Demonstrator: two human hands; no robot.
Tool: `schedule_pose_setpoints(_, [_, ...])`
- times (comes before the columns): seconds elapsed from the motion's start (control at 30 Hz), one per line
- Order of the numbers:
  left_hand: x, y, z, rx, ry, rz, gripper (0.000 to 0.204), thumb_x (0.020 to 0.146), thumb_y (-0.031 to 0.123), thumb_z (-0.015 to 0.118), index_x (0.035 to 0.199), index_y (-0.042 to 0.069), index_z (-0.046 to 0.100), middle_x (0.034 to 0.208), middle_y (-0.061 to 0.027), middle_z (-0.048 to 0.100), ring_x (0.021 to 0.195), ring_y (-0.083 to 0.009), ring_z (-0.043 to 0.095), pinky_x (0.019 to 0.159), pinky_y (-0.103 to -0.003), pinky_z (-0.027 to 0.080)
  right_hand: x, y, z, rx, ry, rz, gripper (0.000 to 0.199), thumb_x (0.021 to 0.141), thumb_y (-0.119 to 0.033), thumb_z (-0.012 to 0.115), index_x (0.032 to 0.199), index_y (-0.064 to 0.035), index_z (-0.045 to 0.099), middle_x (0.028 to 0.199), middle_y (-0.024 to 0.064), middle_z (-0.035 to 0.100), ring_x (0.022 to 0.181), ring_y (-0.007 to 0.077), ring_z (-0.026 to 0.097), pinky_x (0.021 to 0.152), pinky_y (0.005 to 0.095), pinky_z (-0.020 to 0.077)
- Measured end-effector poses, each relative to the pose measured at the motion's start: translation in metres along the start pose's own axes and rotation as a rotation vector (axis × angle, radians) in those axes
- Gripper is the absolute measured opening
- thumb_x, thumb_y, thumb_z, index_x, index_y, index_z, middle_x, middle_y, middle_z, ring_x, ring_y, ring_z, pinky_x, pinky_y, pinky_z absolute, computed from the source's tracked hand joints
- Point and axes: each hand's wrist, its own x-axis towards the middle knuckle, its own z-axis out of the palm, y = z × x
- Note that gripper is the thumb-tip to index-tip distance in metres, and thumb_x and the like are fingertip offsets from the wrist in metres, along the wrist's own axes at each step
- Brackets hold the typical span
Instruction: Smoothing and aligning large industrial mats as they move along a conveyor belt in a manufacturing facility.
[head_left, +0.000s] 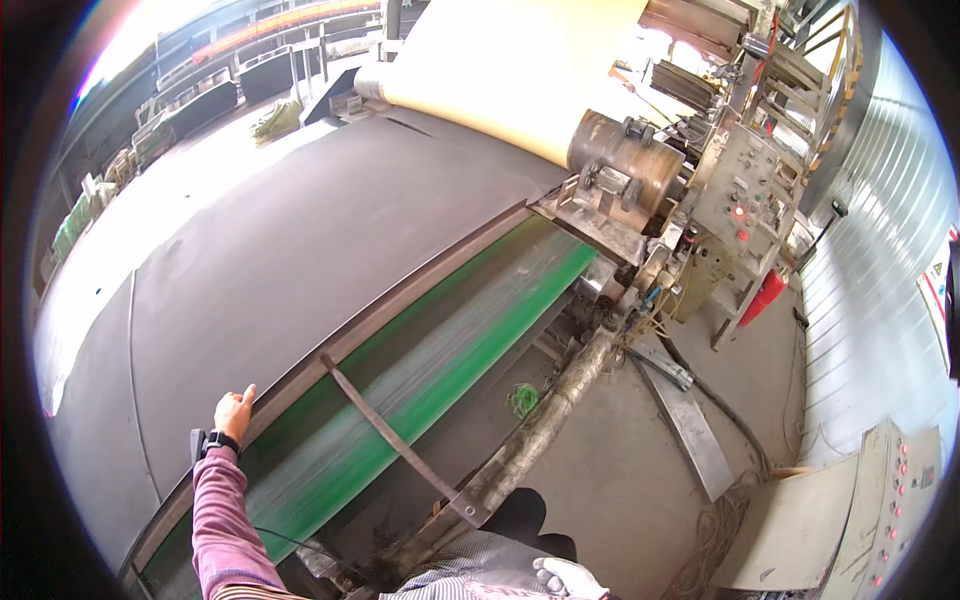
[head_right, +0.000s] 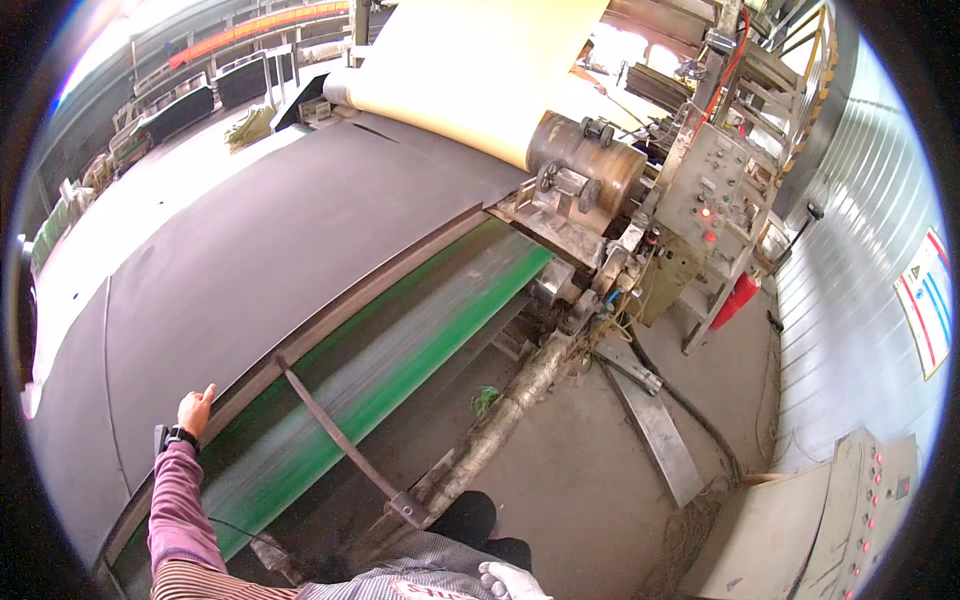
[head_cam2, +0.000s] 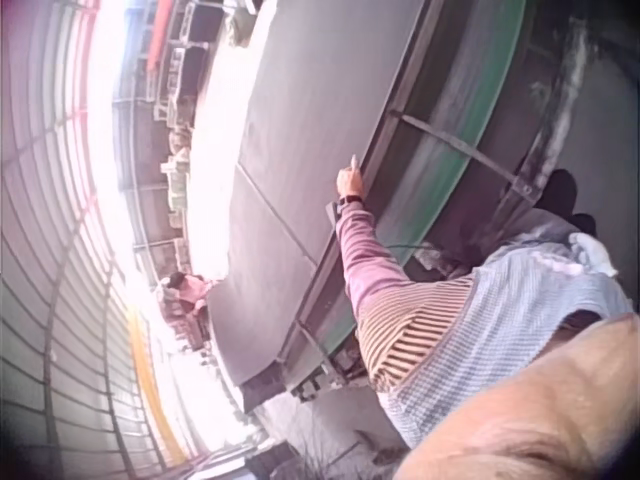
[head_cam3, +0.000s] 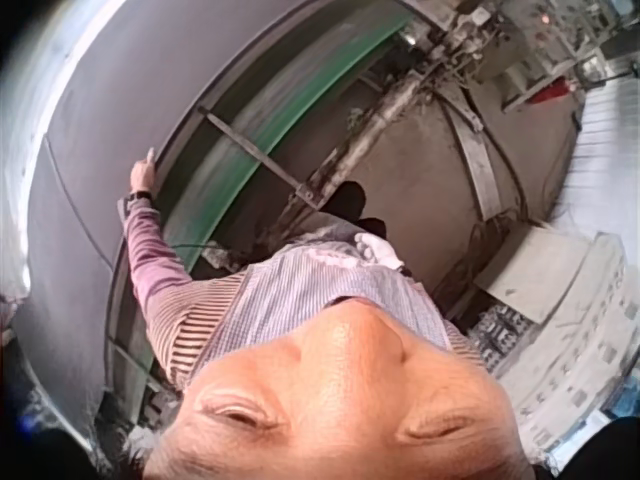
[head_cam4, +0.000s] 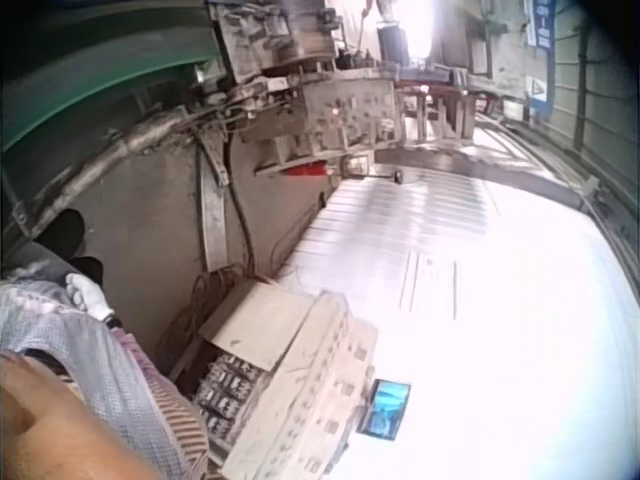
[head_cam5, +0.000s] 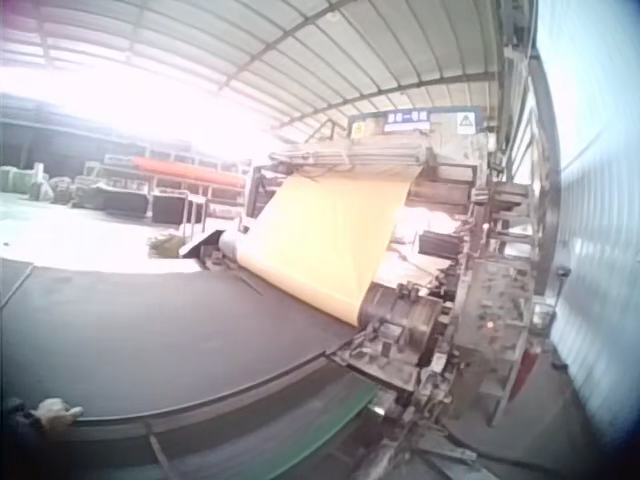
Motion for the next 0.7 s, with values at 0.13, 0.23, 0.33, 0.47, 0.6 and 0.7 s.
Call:
schedule_pose_setpoints(0.13, [0.053,0.067,-0.008,0.022,0.03,0.115,0.027,0.095,0.024,0.048,0.118,0.016,0.06,0.083,-0.0117,0.066,0.083,-0.0309,0.062,0.073,-0.043,0.051,-0.001,-0.025,0.011,-0.044,-0.015,0.019,0.017,0.09,-0.027,0.061,0.096,-0.0118,0.066,0.068,-0.0035,0.058,0.05,0.0052,0.045,0.042,0.0219,0.0343])
schedule_pose_setpoints(0.23, [0.071,0.079,0.006,-0.018,0.105,0.163,0.029,0.093,0.021,0.05,0.12,0.018,0.06,0.081,-0.0115,0.066,0.08,-0.0318,0.062,0.07,-0.043,0.051,-0.001,-0.041,0.029,-0.148,-0.053,0.026,0.017,0.091,-0.026,0.06,0.098,-0.011,0.066,0.07,-0.003,0.059,0.051,0.005,0.045,0.043,0.0219,0.0349])
schedule_pose_setpoints(0.33, [0.068,0.129,-0.063,0.038,0.08,0.236,0.03,0.091,0.021,0.05,0.119,0.018,0.061,0.086,-0.0123,0.067,0.082,-0.0325,0.063,0.072,-0.044,0.052,-0.01,-0.068,0.047,-0.241,-0.092,0.104,0.018,0.09,-0.021,0.062,0.101,-0.0074,0.065,0.072,-0.0009,0.059,0.053,0.0056,0.047,0.045,0.0221,0.0382])
schedule_pose_setpoints(0.47, [0.087,0.184,-0.098,-0.632,-0.038,0.017,0.057,0.097,0.049,0.034,0.103,0.0,0.063,0.103,-0.0238,0.064,0.1,-0.0429,0.056,0.091,-0.045,0.044,0.003,-0.044,0.016,-0.404,-0.096,-0.003,0.018,0.088,-0.012,0.062,0.104,-0.0043,0.061,0.081,0.0011,0.057,0.059,0.0079,0.053,0.057,0.0233,0.0515])
schedule_pose_setpoints(0.6, [0.017,0.064,-0.019,-0.319,-0.132,-0.13,0.043,0.098,0.036,0.038,0.13,0.01,0.052,0.134,-0.0184,0.052,0.122,-0.0367,0.05,0.103,-0.042,0.04,0.007,-0.018,-0.002,-0.36,0.047,0.025,0.016,0.09,-0.012,0.055,0.104,-0.0076,0.061,0.073,-0.0019,0.052,0.049,0.0071,0.051,0.049,0.0232,0.0528])
schedule_pose_setpoints(0.7, [-0.044,-0.032,0.009,0.119,-0.155,0.092,0.041,0.097,0.025,0.039,0.138,0.02,0.043,0.139,-0.0159,0.048,0.117,-0.0372,0.054,0.1,-0.053,0.043,-0.004,-0.033,0.012,-0.386,-0.071,0.055,0.021,0.094,-0.033,0.053,0.102,-0.0142,0.057,0.067,-0.0096,0.048,0.043,-0.0005,0.035,0.036,0.0151,0.0271])
